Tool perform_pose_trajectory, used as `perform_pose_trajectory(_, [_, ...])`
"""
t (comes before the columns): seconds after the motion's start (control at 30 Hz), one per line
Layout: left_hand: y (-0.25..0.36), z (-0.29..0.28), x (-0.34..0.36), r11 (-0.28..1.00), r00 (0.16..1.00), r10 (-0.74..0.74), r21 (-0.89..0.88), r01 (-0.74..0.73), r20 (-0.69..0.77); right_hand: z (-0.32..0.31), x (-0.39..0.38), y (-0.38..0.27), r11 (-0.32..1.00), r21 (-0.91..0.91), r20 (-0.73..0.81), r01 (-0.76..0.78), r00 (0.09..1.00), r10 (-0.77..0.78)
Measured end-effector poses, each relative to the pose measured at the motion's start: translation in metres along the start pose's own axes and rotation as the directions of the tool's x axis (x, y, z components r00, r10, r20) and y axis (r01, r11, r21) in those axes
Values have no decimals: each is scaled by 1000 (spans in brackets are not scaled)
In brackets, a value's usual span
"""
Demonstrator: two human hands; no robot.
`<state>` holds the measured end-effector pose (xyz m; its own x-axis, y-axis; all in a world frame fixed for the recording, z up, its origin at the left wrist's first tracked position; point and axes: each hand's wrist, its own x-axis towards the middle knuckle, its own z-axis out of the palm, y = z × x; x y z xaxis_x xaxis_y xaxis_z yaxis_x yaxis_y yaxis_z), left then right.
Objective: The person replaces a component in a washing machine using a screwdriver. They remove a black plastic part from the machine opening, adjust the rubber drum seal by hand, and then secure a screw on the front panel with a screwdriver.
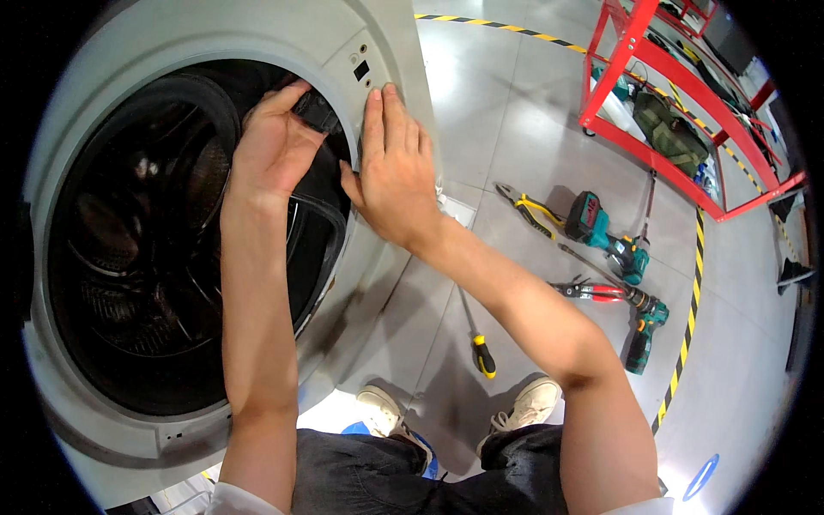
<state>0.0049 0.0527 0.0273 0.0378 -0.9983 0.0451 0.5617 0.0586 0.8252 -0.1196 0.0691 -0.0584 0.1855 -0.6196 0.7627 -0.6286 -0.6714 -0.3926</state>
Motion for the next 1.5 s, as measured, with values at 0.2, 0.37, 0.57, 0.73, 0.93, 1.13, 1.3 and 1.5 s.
perform_pose_trajectory(0.2, [-4,7,3,998,998,51,-25,-52,-44,0,1,-1,1000,-1,2,-11,1000,11])
perform_pose_trajectory(0.37, [-14,24,10,983,961,174,-16,-181,-215,-1,0,-1,999,-4,18,-42,999,42])
perform_pose_trajectory(0.57, [-15,28,1,968,957,249,10,-251,-146,0,0,0,998,21,16,-52,999,52])
perform_pose_trajectory(0.73, [-12,16,0,992,993,117,38,-118,22,-2,-1,2,998,29,10,-56,998,55])
perform_pose_trajectory(0.93, [-12,11,3,991,997,69,117,-65,-35,-2,-1,3,998,67,-31,-8,999,10])
perform_pose_trajectory(1.13, [-20,16,13,992,993,74,108,-65,-86,-4,-1,6,997,78,-24,-12,1000,13])
perform_pose_trajectory(1.3, [-24,21,16,982,981,130,155,-107,-144,-2,-1,8,998,57,-35,-1,999,3])
perform_pose_trajectory(1.5, [-29,16,21,975,975,162,176,-134,-155,-2,-1,8,998,62,-15,-11,1000,12])
